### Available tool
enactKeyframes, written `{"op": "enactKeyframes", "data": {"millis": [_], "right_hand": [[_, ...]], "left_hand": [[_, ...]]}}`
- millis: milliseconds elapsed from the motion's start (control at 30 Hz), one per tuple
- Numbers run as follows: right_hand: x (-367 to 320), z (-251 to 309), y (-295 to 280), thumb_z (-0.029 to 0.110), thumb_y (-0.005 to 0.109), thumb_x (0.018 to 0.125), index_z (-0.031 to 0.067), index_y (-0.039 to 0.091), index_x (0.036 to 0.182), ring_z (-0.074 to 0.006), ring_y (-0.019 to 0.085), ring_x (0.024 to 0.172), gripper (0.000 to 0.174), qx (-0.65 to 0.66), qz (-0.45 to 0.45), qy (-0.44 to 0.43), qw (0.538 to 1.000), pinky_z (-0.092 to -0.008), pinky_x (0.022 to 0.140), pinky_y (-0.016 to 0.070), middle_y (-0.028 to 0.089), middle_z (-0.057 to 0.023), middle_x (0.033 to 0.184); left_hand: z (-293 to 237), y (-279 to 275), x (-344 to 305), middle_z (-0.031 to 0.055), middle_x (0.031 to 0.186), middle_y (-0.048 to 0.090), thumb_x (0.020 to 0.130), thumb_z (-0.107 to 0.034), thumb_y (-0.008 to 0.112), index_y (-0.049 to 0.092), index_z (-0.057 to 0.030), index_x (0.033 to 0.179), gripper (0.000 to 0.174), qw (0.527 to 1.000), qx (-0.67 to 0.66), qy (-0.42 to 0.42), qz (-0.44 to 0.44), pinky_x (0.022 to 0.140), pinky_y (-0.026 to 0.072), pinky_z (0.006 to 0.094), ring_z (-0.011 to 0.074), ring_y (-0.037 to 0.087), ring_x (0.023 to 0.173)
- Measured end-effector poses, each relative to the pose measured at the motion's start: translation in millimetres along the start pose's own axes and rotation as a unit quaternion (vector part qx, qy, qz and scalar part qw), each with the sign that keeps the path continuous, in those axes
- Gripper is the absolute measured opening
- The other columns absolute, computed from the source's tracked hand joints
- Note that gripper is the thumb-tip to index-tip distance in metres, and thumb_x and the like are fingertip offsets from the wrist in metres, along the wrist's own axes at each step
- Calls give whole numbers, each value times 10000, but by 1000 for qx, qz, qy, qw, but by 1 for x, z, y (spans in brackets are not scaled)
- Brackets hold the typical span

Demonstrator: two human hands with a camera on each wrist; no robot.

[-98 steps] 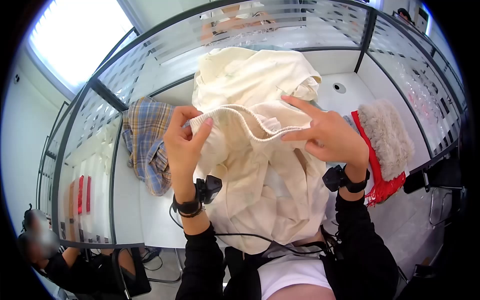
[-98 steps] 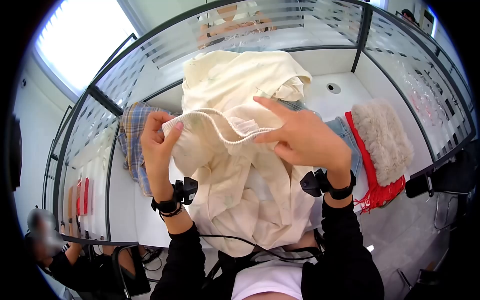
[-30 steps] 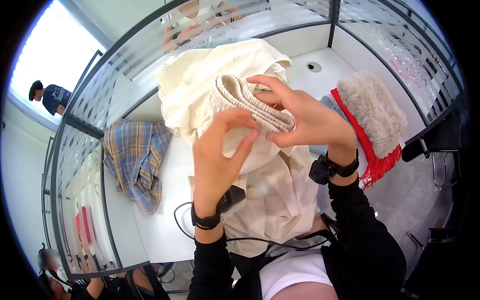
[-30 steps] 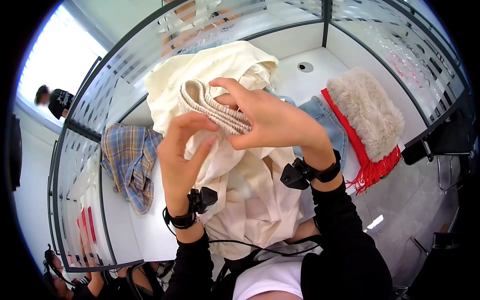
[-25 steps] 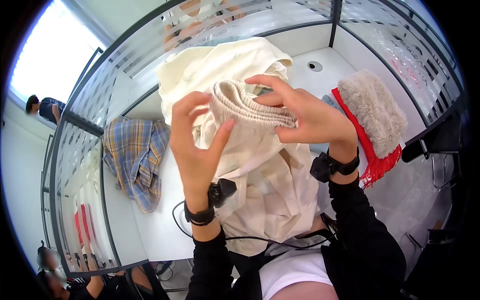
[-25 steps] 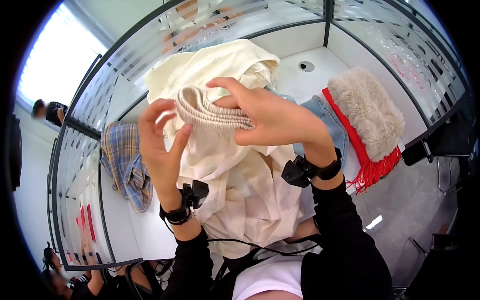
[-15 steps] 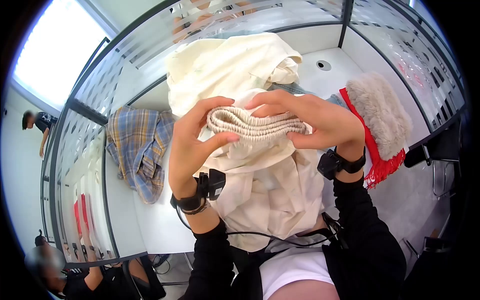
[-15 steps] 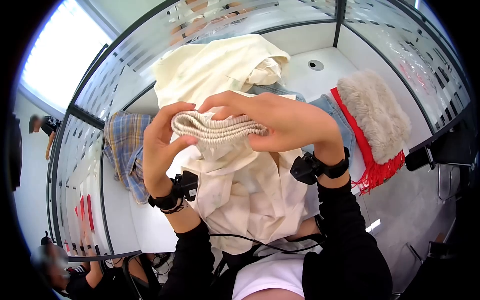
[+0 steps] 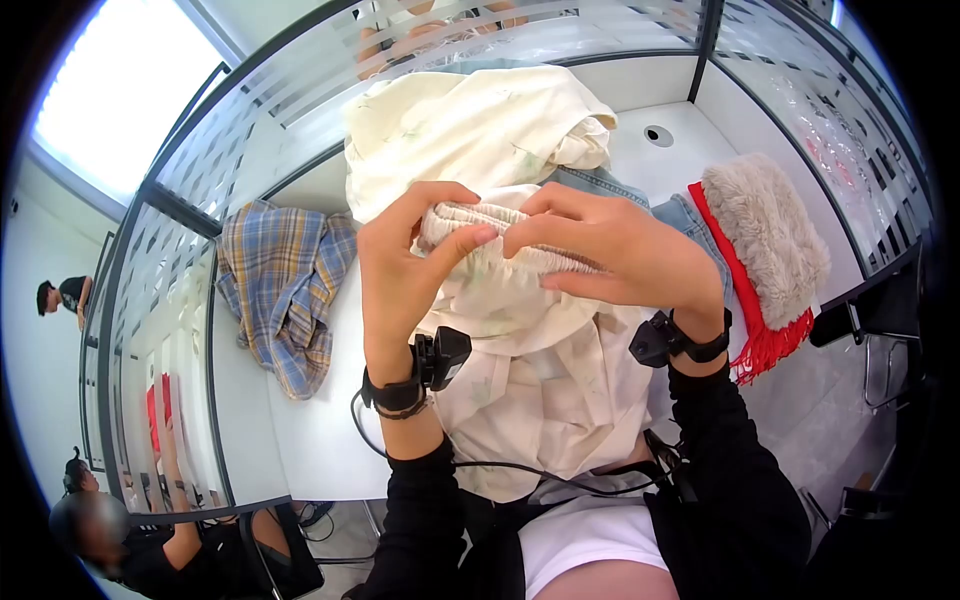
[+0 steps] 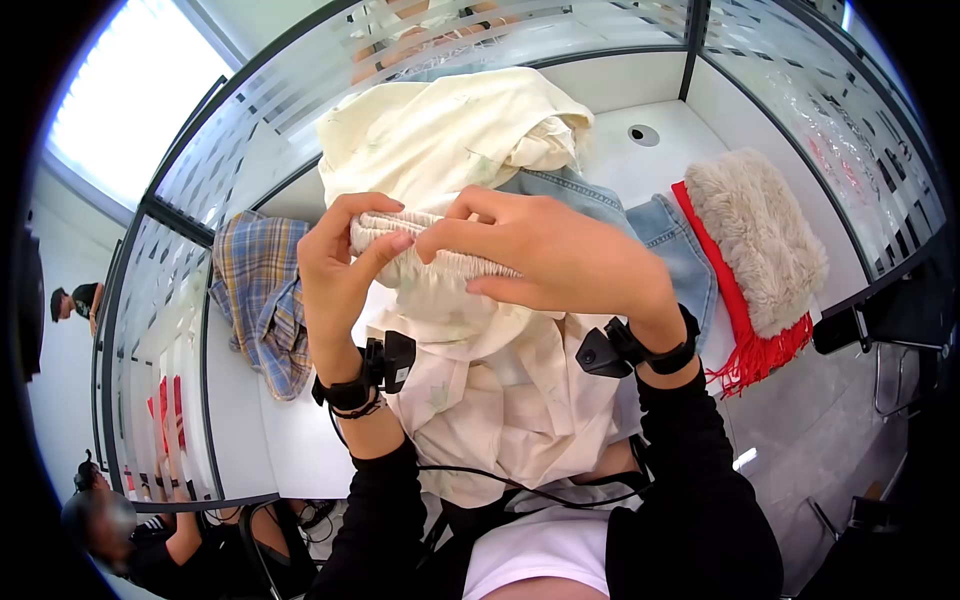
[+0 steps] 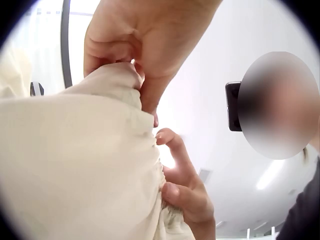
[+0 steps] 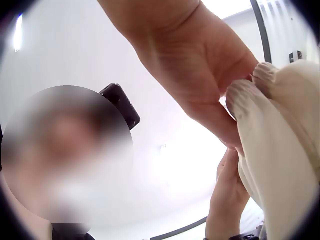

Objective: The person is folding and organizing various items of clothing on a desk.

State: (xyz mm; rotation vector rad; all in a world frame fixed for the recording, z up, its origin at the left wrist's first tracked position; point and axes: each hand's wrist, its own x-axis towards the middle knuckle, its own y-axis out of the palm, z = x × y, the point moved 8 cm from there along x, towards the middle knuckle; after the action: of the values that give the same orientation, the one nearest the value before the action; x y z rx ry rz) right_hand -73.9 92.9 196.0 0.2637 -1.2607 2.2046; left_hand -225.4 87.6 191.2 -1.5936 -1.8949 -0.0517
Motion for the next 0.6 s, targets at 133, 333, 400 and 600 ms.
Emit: {"op": "enactKeyframes", "data": {"millis": [133, 333, 400, 600], "right_hand": [[4, 2, 3, 23, 563, 691, 156, 561, 1020, -257, 543, 721, 354, -33, -41, -49, 997, -348, 640, 448, 489, -102, 932], [6, 1, 10, 35, 555, 688, 146, 574, 952, -246, 531, 695, 287, -29, 31, 1, 999, -342, 594, 439, 468, -96, 895], [6, 0, 11, 44, 553, 691, 142, 567, 958, -251, 530, 703, 285, -34, 31, -4, 999, -352, 610, 438, 463, -93, 883], [6, -2, 15, 69, 555, 709, 121, 541, 967, -277, 532, 742, 264, -40, 46, -2, 998, -387, 669, 430, 459, -88, 872]], "left_hand": [[4, 2, 1, 4, 761, 603, 702, -109, 741, 625, -18, 882, 233, 999, -35, -10, 3, 563, 373, 180, 39, 461, 626], [4, 9, 2, 11, 757, 599, 716, -127, 737, 608, -24, 897, 245, 997, -69, 2, 27, 585, 407, 185, 47, 511, 661], [4, 11, 2, 13, 757, 601, 717, -134, 735, 607, -29, 894, 243, 997, -71, 0, 32, 595, 416, 188, 53, 525, 668], [6, 15, 3, 11, 752, 606, 727, -154, 719, 605, -39, 894, 232, 998, -45, 2, 47, 584, 411, 187, 56, 515, 650]]}}
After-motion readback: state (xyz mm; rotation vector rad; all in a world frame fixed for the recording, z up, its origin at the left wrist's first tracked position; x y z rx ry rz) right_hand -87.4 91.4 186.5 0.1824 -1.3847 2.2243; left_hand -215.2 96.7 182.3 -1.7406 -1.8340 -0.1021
